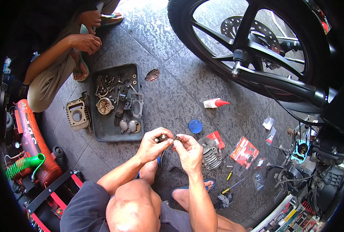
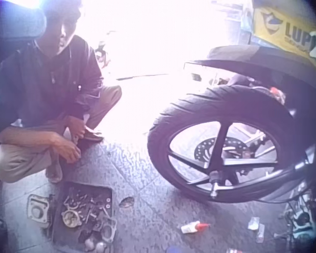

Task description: The person lubricates motorcycle rocker arms using an oil squeeze bottle and installs the rocker arms and shafts into the cylinder head by hand.

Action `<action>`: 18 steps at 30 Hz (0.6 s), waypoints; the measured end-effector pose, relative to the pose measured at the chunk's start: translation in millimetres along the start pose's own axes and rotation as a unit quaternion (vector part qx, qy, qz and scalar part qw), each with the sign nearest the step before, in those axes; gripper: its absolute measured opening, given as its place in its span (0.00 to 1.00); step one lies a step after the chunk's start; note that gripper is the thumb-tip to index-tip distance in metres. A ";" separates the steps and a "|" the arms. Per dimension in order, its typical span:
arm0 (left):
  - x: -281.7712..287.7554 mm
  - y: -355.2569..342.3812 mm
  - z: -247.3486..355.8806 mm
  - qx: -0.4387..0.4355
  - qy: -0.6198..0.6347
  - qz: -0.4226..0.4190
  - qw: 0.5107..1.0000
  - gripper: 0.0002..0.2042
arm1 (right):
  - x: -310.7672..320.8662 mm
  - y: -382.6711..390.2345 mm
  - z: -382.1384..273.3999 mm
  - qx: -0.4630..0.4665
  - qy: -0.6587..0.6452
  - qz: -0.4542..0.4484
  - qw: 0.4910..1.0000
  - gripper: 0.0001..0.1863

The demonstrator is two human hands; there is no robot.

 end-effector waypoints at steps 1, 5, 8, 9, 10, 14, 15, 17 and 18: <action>-1.9 0.3 -3.6 0.038 0.070 -0.002 0.997 0.05 | -0.5 0.8 -2.3 0.005 0.030 0.006 1.000 0.13; -12.9 -3.7 -15.8 0.124 0.139 -0.033 0.982 0.06 | 10.5 3.5 -2.5 0.027 0.109 0.031 0.993 0.11; -4.3 -0.2 -22.2 0.136 0.148 -0.010 0.979 0.09 | -4.0 3.5 -14.9 0.101 0.261 0.012 0.960 0.11; -2.4 -1.3 -20.3 0.130 0.141 -0.002 0.981 0.10 | -5.3 3.5 -14.5 0.108 0.276 0.001 0.955 0.11; 2.2 2.4 -29.3 0.149 0.122 -0.015 0.981 0.11 | -10.1 3.7 -13.6 0.116 0.299 -0.001 0.947 0.10; -4.5 9.8 -40.3 0.192 0.115 -0.041 0.974 0.11 | -6.7 9.6 -6.5 0.147 0.370 -0.004 0.917 0.11; -4.5 11.8 -43.0 0.217 0.124 -0.047 0.967 0.11 | -6.9 11.1 -4.0 0.149 0.368 -0.005 0.918 0.11; -6.7 10.4 -49.0 0.204 0.135 -0.049 0.968 0.11 | -6.3 12.8 -1.2 0.151 0.371 0.014 0.916 0.12; -6.9 10.6 -52.2 0.218 0.141 -0.052 0.964 0.10 | -7.2 13.2 -1.6 0.157 0.372 0.013 0.915 0.12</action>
Point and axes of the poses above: each hand's wrist, its own y-axis away from the middle knuckle, its own x-axis out of the back of the hand, z = x × y, the point moved 8 cm from there along -y, towards the middle knuckle, and after that the axes turned 3 degrees about -y, right-handed, at the moved point
